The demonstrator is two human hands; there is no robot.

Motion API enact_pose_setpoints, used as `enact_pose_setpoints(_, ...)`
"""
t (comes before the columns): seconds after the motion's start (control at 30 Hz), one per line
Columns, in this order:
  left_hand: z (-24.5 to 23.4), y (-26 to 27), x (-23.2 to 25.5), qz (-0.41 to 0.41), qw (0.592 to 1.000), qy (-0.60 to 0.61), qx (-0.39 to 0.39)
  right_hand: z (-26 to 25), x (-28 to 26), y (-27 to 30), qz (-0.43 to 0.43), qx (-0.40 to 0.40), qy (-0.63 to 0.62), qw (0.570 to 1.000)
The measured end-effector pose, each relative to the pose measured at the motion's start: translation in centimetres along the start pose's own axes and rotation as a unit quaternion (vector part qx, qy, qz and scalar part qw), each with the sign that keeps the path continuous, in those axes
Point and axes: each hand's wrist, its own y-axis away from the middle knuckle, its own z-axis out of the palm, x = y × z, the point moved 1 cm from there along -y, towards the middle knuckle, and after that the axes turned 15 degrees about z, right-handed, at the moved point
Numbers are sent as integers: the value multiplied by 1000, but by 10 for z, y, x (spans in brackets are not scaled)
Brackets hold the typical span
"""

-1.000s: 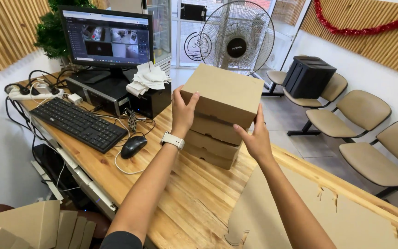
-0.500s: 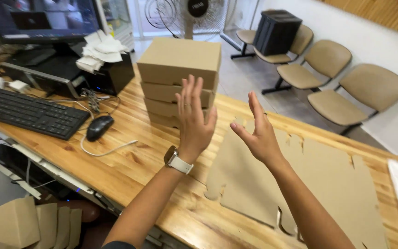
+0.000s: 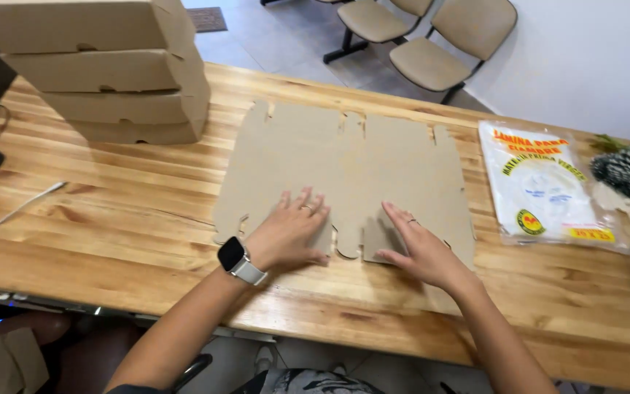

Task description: The person assembles flat cardboard sheets into rectangular boxes by folding the sides and tucking the flaps into slots. They then place a clear plastic liner inside each box and close the lid. The process is repeated for a second box.

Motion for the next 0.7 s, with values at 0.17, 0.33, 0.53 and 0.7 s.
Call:
enact_pose_setpoints(0.17,17,-2,-24,-52,994,1,-95,2,27,13,32,-39,147,988)
enact_pose_setpoints(0.33,1,10,-22,-22,994,-13,-107,6,30,14,2,-30,218,975)
enact_pose_setpoints(0.53,-1,13,-27,6,993,-27,-117,-4,28,12,14,-45,205,978)
enact_pose_setpoints(0.7,5,11,-34,30,991,-30,-124,-5,30,11,46,-54,188,980)
